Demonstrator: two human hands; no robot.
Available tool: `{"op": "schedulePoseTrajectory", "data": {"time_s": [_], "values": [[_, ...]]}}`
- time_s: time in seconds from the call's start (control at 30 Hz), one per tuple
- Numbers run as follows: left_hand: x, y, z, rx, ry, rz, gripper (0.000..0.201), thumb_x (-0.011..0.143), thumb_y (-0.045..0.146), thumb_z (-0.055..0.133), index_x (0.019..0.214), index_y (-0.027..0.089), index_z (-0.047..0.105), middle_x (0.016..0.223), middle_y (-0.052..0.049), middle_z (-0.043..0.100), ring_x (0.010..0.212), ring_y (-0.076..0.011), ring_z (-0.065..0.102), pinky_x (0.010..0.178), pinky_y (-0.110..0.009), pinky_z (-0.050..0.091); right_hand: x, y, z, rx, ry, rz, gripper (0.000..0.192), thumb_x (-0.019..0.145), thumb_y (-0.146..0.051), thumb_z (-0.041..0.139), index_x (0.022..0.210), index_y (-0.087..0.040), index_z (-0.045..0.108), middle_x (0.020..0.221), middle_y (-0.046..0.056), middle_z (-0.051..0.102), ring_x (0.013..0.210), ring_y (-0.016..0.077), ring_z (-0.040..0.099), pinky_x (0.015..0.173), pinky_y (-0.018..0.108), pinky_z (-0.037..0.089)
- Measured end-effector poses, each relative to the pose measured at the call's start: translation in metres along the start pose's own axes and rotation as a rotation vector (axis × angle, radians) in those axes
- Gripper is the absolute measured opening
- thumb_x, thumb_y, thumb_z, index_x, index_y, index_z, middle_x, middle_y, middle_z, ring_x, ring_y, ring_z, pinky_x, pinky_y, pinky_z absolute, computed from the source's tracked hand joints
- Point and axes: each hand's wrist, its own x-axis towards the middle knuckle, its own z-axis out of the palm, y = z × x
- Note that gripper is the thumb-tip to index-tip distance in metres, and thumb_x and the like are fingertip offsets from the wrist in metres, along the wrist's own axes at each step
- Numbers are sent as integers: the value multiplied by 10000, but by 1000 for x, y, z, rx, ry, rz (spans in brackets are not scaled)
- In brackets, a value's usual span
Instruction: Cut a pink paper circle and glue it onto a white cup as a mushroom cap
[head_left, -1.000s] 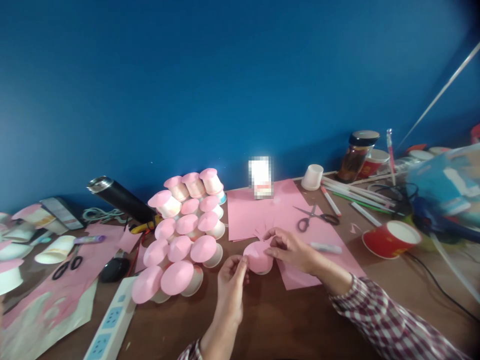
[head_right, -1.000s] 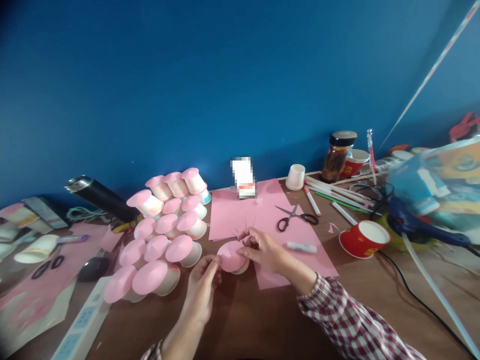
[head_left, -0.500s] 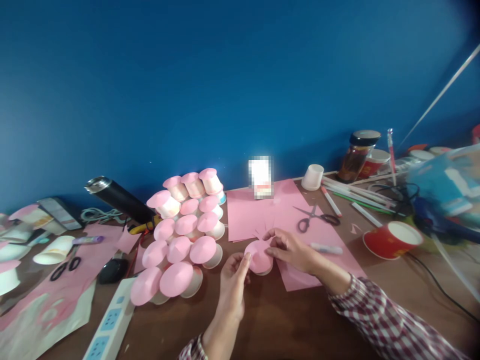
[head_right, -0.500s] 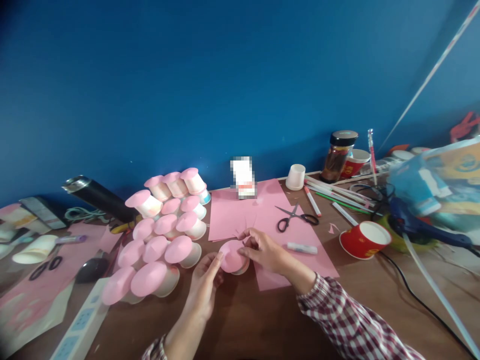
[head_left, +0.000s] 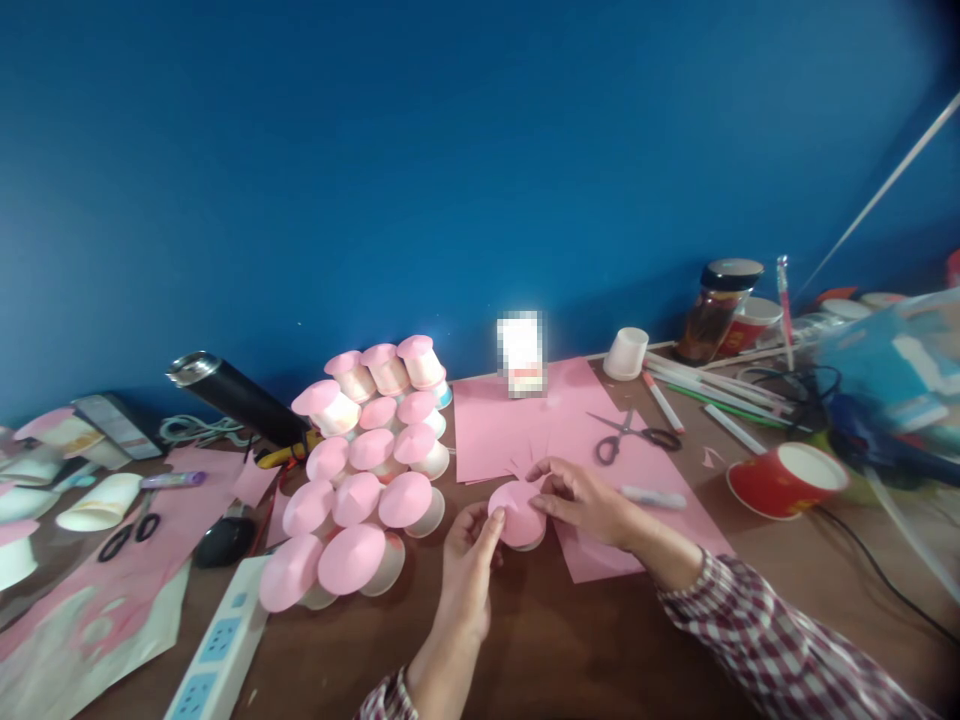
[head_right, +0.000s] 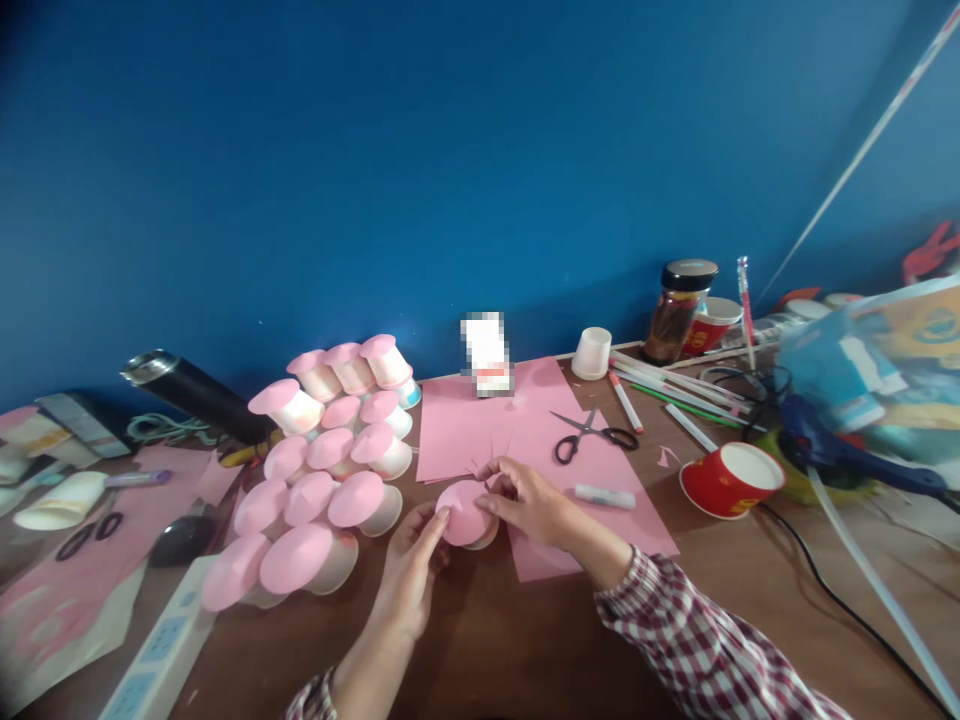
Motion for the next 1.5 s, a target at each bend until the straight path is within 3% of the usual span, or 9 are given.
{"op": "schedulePoseTrajectory", "data": {"time_s": [0.13, 0.27, 0.9, 1.27, 1.5], "values": [[1, 1, 0, -7, -4, 2, 366, 708, 454, 674, 900, 154, 592, 689, 21, 514, 533, -44, 371, 490, -173, 314, -4, -4, -3, -28, -21, -8, 320, 872, -442, 512, 1078, -197, 492, 736, -17, 526, 687, 129, 496, 622, 248, 408], [1, 0, 0, -8, 1, 5, 363, 707, 448, 678, 909, 159, 593, 693, 23, 517, 534, -44, 366, 491, -172, 315, -3, -5, -2, -72, -65, -16, 387, 817, -418, 601, 1096, -180, 475, 677, -45, 471, 615, 110, 454, 538, 221, 370], [-1, 3, 2, -23, 15, -7, 378, 677, 465, 693, 875, 159, 596, 680, 20, 532, 523, -51, 382, 488, -179, 312, -2, -6, 5, -76, -29, 13, 467, 726, -384, 698, 1085, -177, 484, 674, -51, 461, 618, 112, 447, 544, 226, 367], [-1, -1, 0, -14, 14, 3, 387, 697, 455, 682, 919, 151, 593, 680, 20, 522, 519, -43, 377, 486, -176, 315, -2, -4, 0, 11, -69, 29, 406, 811, -437, 599, 1092, -168, 484, 664, -55, 451, 606, 101, 429, 541, 221, 354], [-1, 3, 3, -33, 29, -14, 392, 669, 468, 699, 884, 158, 594, 701, 19, 546, 530, -52, 400, 485, -179, 315, -2, -1, 5, -95, -25, -3, 471, 740, -404, 683, 1098, -173, 482, 695, -39, 475, 635, 119, 451, 559, 232, 371]]}}
